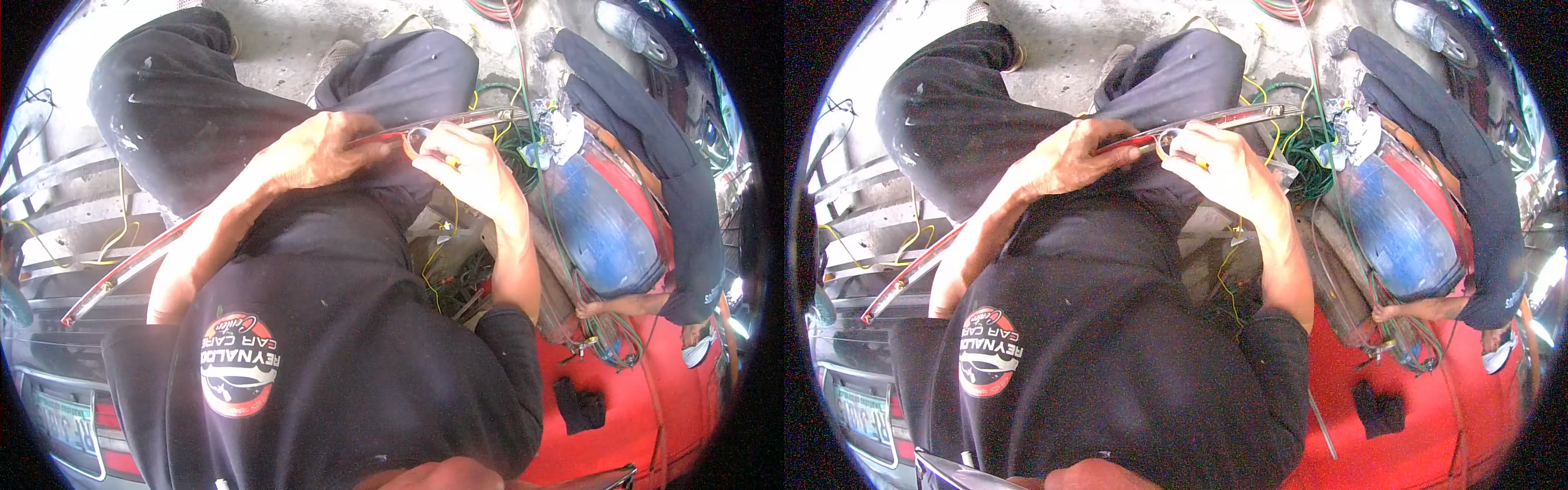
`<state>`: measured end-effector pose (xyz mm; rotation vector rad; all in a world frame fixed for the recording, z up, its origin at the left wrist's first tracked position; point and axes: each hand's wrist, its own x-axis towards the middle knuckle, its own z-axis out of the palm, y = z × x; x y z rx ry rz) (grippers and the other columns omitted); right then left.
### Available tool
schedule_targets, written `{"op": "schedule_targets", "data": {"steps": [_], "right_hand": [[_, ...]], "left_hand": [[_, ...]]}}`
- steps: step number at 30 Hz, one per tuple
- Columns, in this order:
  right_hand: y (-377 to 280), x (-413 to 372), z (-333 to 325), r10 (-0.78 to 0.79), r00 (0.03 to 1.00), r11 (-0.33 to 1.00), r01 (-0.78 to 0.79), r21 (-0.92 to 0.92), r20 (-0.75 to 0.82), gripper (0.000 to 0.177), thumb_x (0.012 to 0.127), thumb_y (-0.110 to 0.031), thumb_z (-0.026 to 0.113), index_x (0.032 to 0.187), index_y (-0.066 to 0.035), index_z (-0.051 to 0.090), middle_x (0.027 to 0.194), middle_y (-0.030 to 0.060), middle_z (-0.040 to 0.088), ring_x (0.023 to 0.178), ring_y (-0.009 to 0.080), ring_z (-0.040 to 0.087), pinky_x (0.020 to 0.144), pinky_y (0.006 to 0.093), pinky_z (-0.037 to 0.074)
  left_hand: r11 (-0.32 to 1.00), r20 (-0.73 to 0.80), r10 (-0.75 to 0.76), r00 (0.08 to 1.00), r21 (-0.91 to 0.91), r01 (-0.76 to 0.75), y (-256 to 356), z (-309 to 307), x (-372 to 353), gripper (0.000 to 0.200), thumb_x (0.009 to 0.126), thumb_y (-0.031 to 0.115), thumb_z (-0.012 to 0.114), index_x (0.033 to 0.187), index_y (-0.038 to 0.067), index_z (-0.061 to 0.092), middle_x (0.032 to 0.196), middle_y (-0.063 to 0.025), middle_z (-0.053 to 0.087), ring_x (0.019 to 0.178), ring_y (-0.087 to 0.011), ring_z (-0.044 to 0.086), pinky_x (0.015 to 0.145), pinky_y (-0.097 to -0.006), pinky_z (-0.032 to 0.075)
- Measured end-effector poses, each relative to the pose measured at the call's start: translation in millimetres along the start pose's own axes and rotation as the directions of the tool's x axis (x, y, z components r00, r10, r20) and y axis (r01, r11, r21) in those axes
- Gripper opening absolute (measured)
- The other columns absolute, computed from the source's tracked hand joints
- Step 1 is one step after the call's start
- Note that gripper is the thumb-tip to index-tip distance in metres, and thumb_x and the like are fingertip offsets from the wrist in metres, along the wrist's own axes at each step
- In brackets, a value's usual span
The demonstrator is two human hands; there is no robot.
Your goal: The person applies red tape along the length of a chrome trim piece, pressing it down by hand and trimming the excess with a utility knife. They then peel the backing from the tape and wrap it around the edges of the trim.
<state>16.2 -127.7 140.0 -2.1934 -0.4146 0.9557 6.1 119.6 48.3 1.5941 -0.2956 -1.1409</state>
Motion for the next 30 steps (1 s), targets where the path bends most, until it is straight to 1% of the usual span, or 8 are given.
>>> {"op": "schedule_targets", "data": {"steps": [6,12,14,18,21,24,27,30], "right_hand": [[-9,-7,5,-0.019,1.0,0.987,0.016,-0.157,-0.02,0.014,0.094,-0.011,0.07,0.103,-0.002,0.065,0.094,0.0119,0.062,0.081,0.0332,0.067,0.073,0.043,0.055],[-7,-9,5,-0.049,0.998,0.983,0.044,-0.179,-0.026,0.014,0.093,-0.01,0.07,0.103,-0.003,0.064,0.098,0.0128,0.063,0.085,0.035,0.069,0.073,0.0435,0.058],[-12,-8,7,0.051,0.998,0.985,-0.058,-0.16,-0.044,0.014,0.092,-0.01,0.07,0.103,-0.003,0.064,0.1,0.0116,0.064,0.086,0.033,0.069,0.073,0.0427,0.059],[-16,-6,14,-0.039,0.993,0.973,0.012,-0.232,-0.113,0.013,0.092,-0.009,0.071,0.102,-0.003,0.064,0.099,0.0122,0.064,0.084,0.0322,0.069,0.071,0.0419,0.058],[-22,-5,17,-0.054,0.989,0.962,0.014,-0.271,-0.139,0.013,0.093,-0.007,0.072,0.103,-0.002,0.065,0.095,0.0138,0.065,0.079,0.033,0.068,0.069,0.0403,0.055],[-23,-4,20,0.005,0.987,0.969,-0.044,-0.244,-0.16,0.013,0.093,-0.007,0.071,0.103,-0.003,0.065,0.096,0.014,0.065,0.078,0.0332,0.068,0.069,0.0407,0.054],[-21,-3,22,0.053,0.983,0.971,-0.092,-0.222,-0.175,0.013,0.093,-0.007,0.072,0.103,-0.003,0.065,0.095,0.0139,0.065,0.078,0.0332,0.068,0.069,0.0407,0.054],[-23,-2,23,0.067,0.982,0.969,-0.105,-0.222,-0.174,0.013,0.093,-0.007,0.072,0.102,-0.003,0.065,0.095,0.014,0.065,0.077,0.0335,0.068,0.069,0.0407,0.054]], "left_hand": [[0.997,-0.01,0.066,0.998,0.036,-0.066,1,7,-1,0.041,0.109,0.04,0.05,0.128,0.009,0.069,0.093,-0.0138,0.074,0.089,-0.0292,0.073,0.083,-0.0415,0.054],[0.999,0.001,-0.024,1.0,-0.043,0.024,-3,11,0,0.04,0.109,0.037,0.051,0.126,0.007,0.07,0.091,-0.0136,0.074,0.084,-0.0273,0.073,0.079,-0.0409,0.055],[1.0,-0.035,0.004,0.999,0.012,-0.003,1,12,-2,0.039,0.108,0.037,0.053,0.125,0.006,0.07,0.092,-0.0141,0.074,0.083,-0.0262,0.073,0.078,-0.04,0.056],[0.994,-0.13,0.09,0.988,0.074,-0.081,-2,21,0,0.036,0.106,0.033,0.057,0.123,0.004,0.07,0.092,-0.0168,0.074,0.084,-0.0284,0.074,0.078,-0.0404,0.056],[0.994,-0.097,0.068,0.993,0.094,-0.058,-2,21,-1,0.035,0.106,0.037,0.052,0.119,0.01,0.069,0.103,-0.0177,0.074,0.101,-0.0366,0.072,0.096,-0.0586,0.048],[0.958,-0.176,0.171,0.969,0.259,-0.122,-5,26,-2,0.03,0.105,0.034,0.054,0.111,0.01,0.07,0.098,-0.0134,0.073,0.092,-0.0346,0.073,0.088,-0.0549,0.052],[0.97,-0.112,0.119,0.987,0.224,-0.092,1,20,-1,0.03,0.106,0.03,0.057,0.113,0.005,0.072,0.094,-0.0182,0.074,0.095,-0.0346,0.073,0.088,-0.0491,0.053],[0.97,-0.097,0.068,0.993,0.241,-0.043,8,18,-2,0.032,0.106,0.034,0.057,0.113,0.007,0.072,0.096,-0.0162,0.074,0.098,-0.0341,0.072,0.094,-0.0537,0.049]]}}
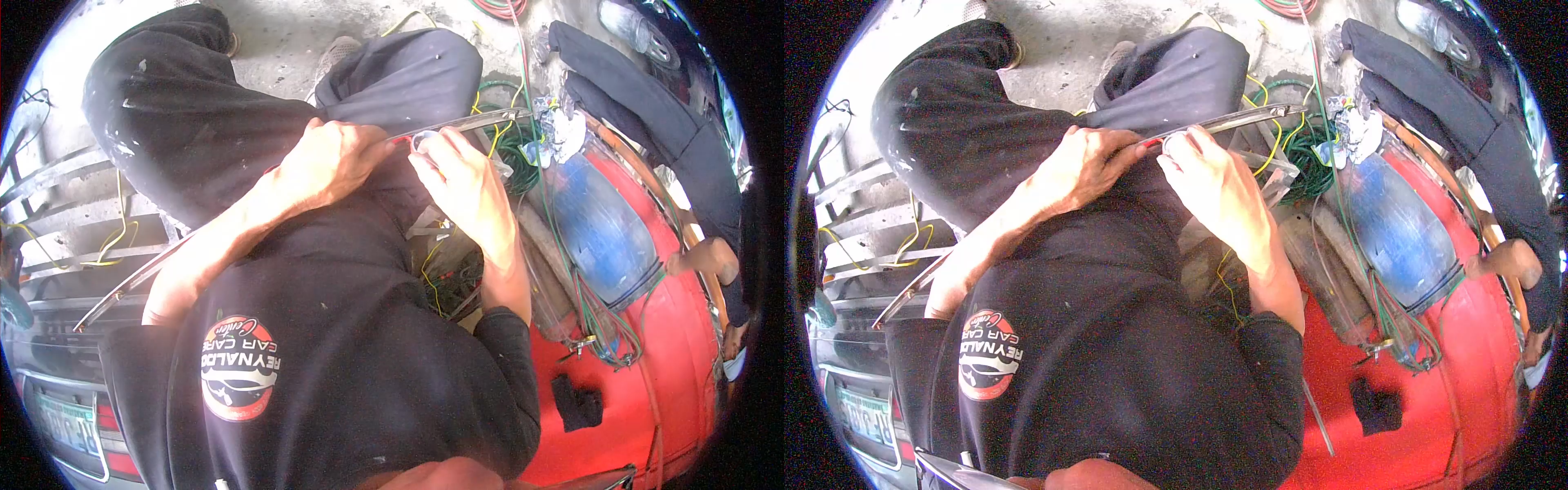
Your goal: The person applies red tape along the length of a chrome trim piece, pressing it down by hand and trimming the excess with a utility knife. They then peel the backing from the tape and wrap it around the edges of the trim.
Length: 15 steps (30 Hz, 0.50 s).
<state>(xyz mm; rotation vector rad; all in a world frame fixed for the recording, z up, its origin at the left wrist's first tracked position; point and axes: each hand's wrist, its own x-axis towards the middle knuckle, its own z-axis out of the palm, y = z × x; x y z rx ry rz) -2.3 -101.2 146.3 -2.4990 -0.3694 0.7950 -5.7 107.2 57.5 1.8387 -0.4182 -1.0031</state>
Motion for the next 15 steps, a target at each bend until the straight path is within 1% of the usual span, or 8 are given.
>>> {"op": "schedule_targets", "data": {"steps": [3,6,9,12,15], "right_hand": [[-1,0,2,0.026,1.0,1.0,-0.026,-0.001,0.0,0.013,0.093,-0.008,0.072,0.102,-0.002,0.065,0.095,0.014,0.066,0.077,0.034,0.068,0.069,0.0409,0.054],[0,0,3,0.02,1.0,1.0,-0.02,0.005,-0.006,0.013,0.093,-0.008,0.072,0.102,-0.002,0.065,0.095,0.0142,0.066,0.077,0.0345,0.068,0.07,0.0414,0.054],[-3,1,3,0.031,1.0,0.999,-0.031,0.007,-0.002,0.013,0.093,-0.008,0.071,0.102,-0.002,0.065,0.096,0.0148,0.066,0.079,0.0355,0.068,0.071,0.0419,0.055],[-5,2,4,0.043,0.999,0.999,-0.043,0.0,0.001,0.013,0.094,-0.008,0.071,0.103,-0.001,0.065,0.096,0.0157,0.065,0.082,0.0367,0.068,0.072,0.0423,0.055],[-5,2,5,0.035,0.999,0.999,-0.035,0.008,-0.005,0.013,0.094,-0.008,0.07,0.102,-0.001,0.065,0.097,0.0169,0.065,0.085,0.0384,0.067,0.074,0.0429,0.054]], "left_hand": [[0.979,-0.173,0.166,0.971,0.147,-0.142,-7,11,-1,0.027,0.104,0.032,0.056,0.099,0.01,0.07,0.091,-0.0064,0.07,0.078,-0.0301,0.073,0.072,-0.0494,0.055],[1.0,-0.049,0.022,0.999,0.022,-0.021,1,5,0,0.034,0.106,0.037,0.056,0.113,0.009,0.073,0.096,-0.0154,0.075,0.097,-0.0331,0.073,0.094,-0.0534,0.049],[0.998,-0.095,-0.021,0.995,0.059,0.026,5,7,0,0.034,0.105,0.037,0.057,0.112,0.009,0.074,0.095,-0.0149,0.075,0.094,-0.0329,0.073,0.093,-0.0519,0.049],[0.997,-0.104,-0.039,0.994,0.061,0.046,3,8,1,0.034,0.104,0.039,0.059,0.108,0.009,0.076,0.093,-0.0145,0.076,0.091,-0.032,0.074,0.089,-0.0503,0.05],[0.992,-0.212,0.047,0.976,0.122,-0.022,11,7,-2,0.034,0.103,0.04,0.06,0.102,0.01,0.077,0.086,-0.0139,0.075,0.083,-0.032,0.074,0.084,-0.0485,0.051]]}}
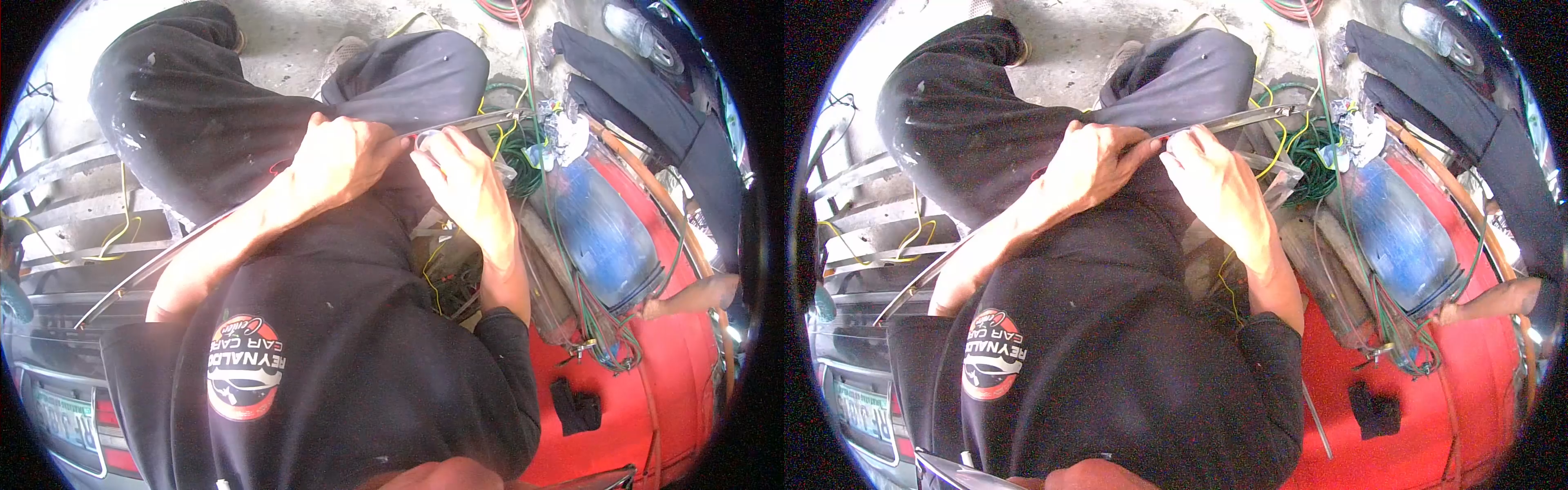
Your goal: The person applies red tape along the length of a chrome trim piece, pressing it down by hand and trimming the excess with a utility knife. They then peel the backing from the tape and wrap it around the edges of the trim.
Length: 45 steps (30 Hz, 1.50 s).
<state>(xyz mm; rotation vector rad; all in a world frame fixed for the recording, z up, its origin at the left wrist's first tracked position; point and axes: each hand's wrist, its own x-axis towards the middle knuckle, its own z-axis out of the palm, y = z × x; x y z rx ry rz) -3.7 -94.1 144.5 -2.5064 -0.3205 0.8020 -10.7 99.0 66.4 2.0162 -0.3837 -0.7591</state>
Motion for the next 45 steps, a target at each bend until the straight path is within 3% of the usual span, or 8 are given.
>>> {"op": "schedule_targets", "data": {"steps": [9,21,23,27,32,37,40,45], "right_hand": [[4,0,6,-0.08,0.997,0.997,0.08,0.01,0.005,0.012,0.095,-0.009,0.068,0.099,0.002,0.064,0.096,0.0188,0.064,0.087,0.0409,0.066,0.076,0.045,0.053],[12,-1,10,-0.081,0.996,0.996,0.082,0.021,-0.02,0.015,0.093,-0.008,0.07,0.102,0.003,0.065,0.096,0.0197,0.065,0.088,0.0404,0.066,0.077,0.0452,0.053],[14,-2,11,-0.109,0.993,0.994,0.11,0.025,-0.039,0.017,0.091,-0.008,0.072,0.103,0.003,0.066,0.098,0.0193,0.065,0.088,0.0395,0.066,0.076,0.0444,0.054],[21,-11,18,-0.127,0.985,0.986,0.138,0.089,-0.119,0.025,0.088,-0.007,0.076,0.108,-0.002,0.063,0.103,0.0138,0.064,0.089,0.0312,0.07,0.073,0.0413,0.057],[34,-8,19,-0.077,0.962,0.984,0.116,0.135,-0.263,0.038,0.08,-0.004,0.084,0.113,-0.003,0.065,0.108,0.0078,0.066,0.082,0.0186,0.068,0.065,0.0313,0.054],[58,6,16,0.082,0.997,0.922,-0.073,0.379,-0.008,0.032,0.084,-0.01,0.082,0.113,-0.004,0.071,0.098,0.0033,0.07,0.062,0.007,0.059,0.053,0.0266,0.047],[55,10,3,0.193,0.968,0.872,-0.243,0.424,0.158,0.03,0.087,-0.011,0.08,0.114,-0.004,0.071,0.1,0.0033,0.07,0.054,0.0087,0.058,0.049,0.0274,0.046],[56,23,6,0.305,0.933,0.835,-0.359,0.418,0.192,0.025,0.096,-0.012,0.066,0.12,-0.006,0.071,0.087,0.0028,0.074,0.049,0.0063,0.054,0.047,0.024,0.044]], "left_hand": [[0.991,-0.084,-0.012,0.996,0.134,0.024,-6,18,2,0.03,0.098,0.041,0.065,0.097,0.014,0.079,0.074,-0.0121,0.073,0.069,-0.0311,0.072,0.076,-0.0469,0.05],[0.97,-0.169,-0.025,0.985,-0.243,-0.018,-14,33,22,0.025,0.095,0.027,0.067,0.099,0.004,0.077,0.081,-0.019,0.073,0.078,-0.0381,0.073,0.075,-0.0454,0.058],[0.974,-0.158,-0.046,0.986,-0.228,0.009,-14,36,21,0.024,0.094,0.027,0.068,0.098,0.005,0.078,0.081,-0.0171,0.074,0.078,-0.0366,0.074,0.076,-0.0453,0.057],[0.998,-0.141,-0.046,0.989,-0.042,0.041,-6,39,18,0.024,0.093,0.029,0.069,0.098,0.008,0.079,0.08,-0.0144,0.075,0.077,-0.0335,0.074,0.078,-0.0447,0.057],[0.988,-0.079,-0.099,0.992,-0.124,0.088,-8,39,19,0.024,0.09,0.032,0.07,0.092,0.01,0.08,0.078,-0.013,0.075,0.074,-0.0324,0.073,0.079,-0.0443,0.056],[0.952,0.07,-0.2,0.977,-0.222,0.21,-15,35,28,0.029,0.088,0.034,0.07,0.094,0.008,0.081,0.079,-0.0143,0.075,0.074,-0.0263,0.075,0.079,-0.0399,0.057],[0.902,0.149,-0.268,0.952,-0.308,0.303,-15,29,30,0.032,0.087,0.035,0.072,0.099,0.006,0.081,0.079,-0.0131,0.076,0.075,-0.0193,0.074,0.078,-0.0357,0.057],[0.838,0.215,-0.291,0.932,-0.413,0.357,-17,25,32,0.035,0.091,0.032,0.073,0.102,0.0,0.079,0.083,-0.0083,0.076,0.075,-0.0127,0.068,0.076,-0.0319,0.056]]}}
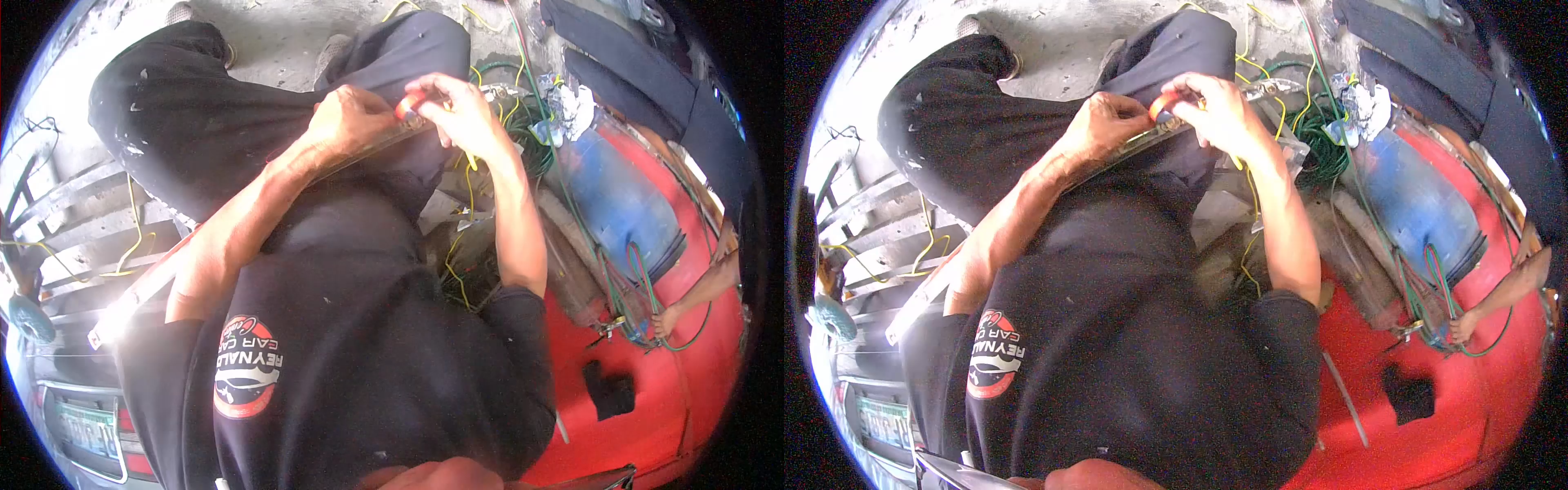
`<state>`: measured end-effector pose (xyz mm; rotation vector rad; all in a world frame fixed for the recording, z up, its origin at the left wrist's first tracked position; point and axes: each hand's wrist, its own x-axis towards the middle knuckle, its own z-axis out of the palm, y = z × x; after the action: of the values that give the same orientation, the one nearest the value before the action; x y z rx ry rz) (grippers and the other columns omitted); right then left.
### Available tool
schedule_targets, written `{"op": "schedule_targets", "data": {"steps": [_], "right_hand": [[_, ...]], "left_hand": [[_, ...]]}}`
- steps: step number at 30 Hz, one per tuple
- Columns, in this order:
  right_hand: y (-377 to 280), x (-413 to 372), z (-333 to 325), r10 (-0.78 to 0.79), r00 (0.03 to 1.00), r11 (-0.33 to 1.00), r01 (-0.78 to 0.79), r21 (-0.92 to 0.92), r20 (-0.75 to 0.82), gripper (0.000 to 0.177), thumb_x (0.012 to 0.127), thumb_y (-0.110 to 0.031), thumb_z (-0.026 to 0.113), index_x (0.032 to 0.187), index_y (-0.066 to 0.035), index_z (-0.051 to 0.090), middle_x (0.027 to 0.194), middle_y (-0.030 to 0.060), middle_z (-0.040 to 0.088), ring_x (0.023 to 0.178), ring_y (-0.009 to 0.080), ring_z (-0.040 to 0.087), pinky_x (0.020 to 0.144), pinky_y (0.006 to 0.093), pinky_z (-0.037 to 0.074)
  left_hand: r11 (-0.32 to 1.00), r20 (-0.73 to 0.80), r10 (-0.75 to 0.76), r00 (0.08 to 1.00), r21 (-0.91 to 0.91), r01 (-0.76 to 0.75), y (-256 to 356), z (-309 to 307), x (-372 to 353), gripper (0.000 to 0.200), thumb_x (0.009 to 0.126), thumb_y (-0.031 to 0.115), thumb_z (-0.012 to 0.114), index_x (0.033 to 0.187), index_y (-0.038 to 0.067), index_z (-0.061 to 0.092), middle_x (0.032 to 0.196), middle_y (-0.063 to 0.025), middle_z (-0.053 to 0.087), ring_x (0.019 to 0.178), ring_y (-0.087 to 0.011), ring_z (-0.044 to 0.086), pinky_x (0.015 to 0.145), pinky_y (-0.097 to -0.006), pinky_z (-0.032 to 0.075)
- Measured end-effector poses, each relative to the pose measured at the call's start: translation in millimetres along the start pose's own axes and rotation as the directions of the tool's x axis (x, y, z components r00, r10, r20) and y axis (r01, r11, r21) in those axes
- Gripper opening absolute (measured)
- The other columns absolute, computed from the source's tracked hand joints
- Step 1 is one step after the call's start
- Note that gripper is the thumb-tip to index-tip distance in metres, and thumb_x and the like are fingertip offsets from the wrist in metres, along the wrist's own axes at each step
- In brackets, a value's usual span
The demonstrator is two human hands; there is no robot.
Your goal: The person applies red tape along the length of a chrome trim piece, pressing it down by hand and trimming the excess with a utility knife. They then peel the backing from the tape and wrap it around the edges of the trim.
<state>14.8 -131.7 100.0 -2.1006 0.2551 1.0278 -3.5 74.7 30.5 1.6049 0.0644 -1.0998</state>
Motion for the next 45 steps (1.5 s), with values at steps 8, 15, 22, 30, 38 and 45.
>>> {"op": "schedule_targets", "data": {"steps": [8,15,22,30,38,45], "right_hand": [[7,8,-4,-0.064,0.997,0.997,0.063,0.042,0.031,0.03,0.098,-0.022,0.068,0.12,-0.002,0.069,0.073,0.0045,0.067,0.046,0.0102,0.056,0.045,0.0297,0.046],[3,-7,-6,-0.141,0.99,0.989,0.141,0.049,-0.008,0.022,0.096,-0.016,0.07,0.114,-0.003,0.07,0.078,0.0051,0.067,0.052,0.0127,0.059,0.051,0.0302,0.048],[32,-33,7,-0.704,0.661,0.709,0.63,-0.317,-0.261,0.024,0.086,0.001,0.072,0.108,-0.007,0.07,0.108,0.0077,0.062,0.093,0.0206,0.069,0.076,0.0312,0.057],[52,-62,42,-0.723,0.537,0.691,0.556,-0.462,-0.436,0.04,0.083,0.001,0.073,0.121,-0.011,0.066,0.112,0.011,0.058,0.089,0.03,0.07,0.071,0.0393,0.06],[48,-62,41,-0.683,0.628,0.731,0.601,-0.324,-0.374,0.026,0.084,0.0,0.078,0.105,-0.003,0.064,0.107,0.0122,0.061,0.092,0.0302,0.066,0.077,0.0397,0.056],[19,-53,14,-0.647,0.683,0.762,0.563,-0.32,-0.34,0.014,0.091,-0.008,0.074,0.101,-0.003,0.066,0.094,0.0117,0.064,0.087,0.026,0.066,0.075,0.036,0.054]], "left_hand": [[0.991,0.246,-0.035,0.969,-0.116,0.065,0,-41,-14,0.063,0.102,0.059,0.055,0.113,0.001,0.077,0.1,-0.0083,0.076,0.089,-0.0133,0.067,0.086,-0.03,0.052],[0.96,0.225,0.065,0.972,0.25,-0.122,1,-27,-16,0.056,0.104,0.053,0.056,0.113,0.0,0.075,0.076,-0.0086,0.066,0.077,-0.0155,0.063,0.074,-0.0356,0.051],[0.996,0.252,0.051,0.966,0.057,-0.067,19,-13,-28,0.056,0.107,0.052,0.05,0.107,-0.001,0.068,0.078,-0.0073,0.062,0.076,-0.0143,0.062,0.071,-0.0339,0.051],[0.793,0.03,0.51,0.86,0.371,-0.483,6,15,-38,0.035,0.109,0.026,0.053,0.12,-0.004,0.067,0.099,-0.022,0.072,0.095,-0.0339,0.07,0.086,-0.0424,0.053],[0.626,-0.025,0.69,0.723,0.522,-0.579,0,19,-32,0.026,0.104,0.019,0.059,0.114,-0.003,0.068,0.095,-0.0256,0.071,0.087,-0.0453,0.068,0.079,-0.0432,0.055],[0.927,0.061,0.338,0.939,0.151,-0.344,6,5,-21,0.054,0.11,0.048,0.049,0.113,0.0,0.074,0.077,-0.0046,0.069,0.059,-0.0097,0.061,0.057,-0.0303,0.053]]}}
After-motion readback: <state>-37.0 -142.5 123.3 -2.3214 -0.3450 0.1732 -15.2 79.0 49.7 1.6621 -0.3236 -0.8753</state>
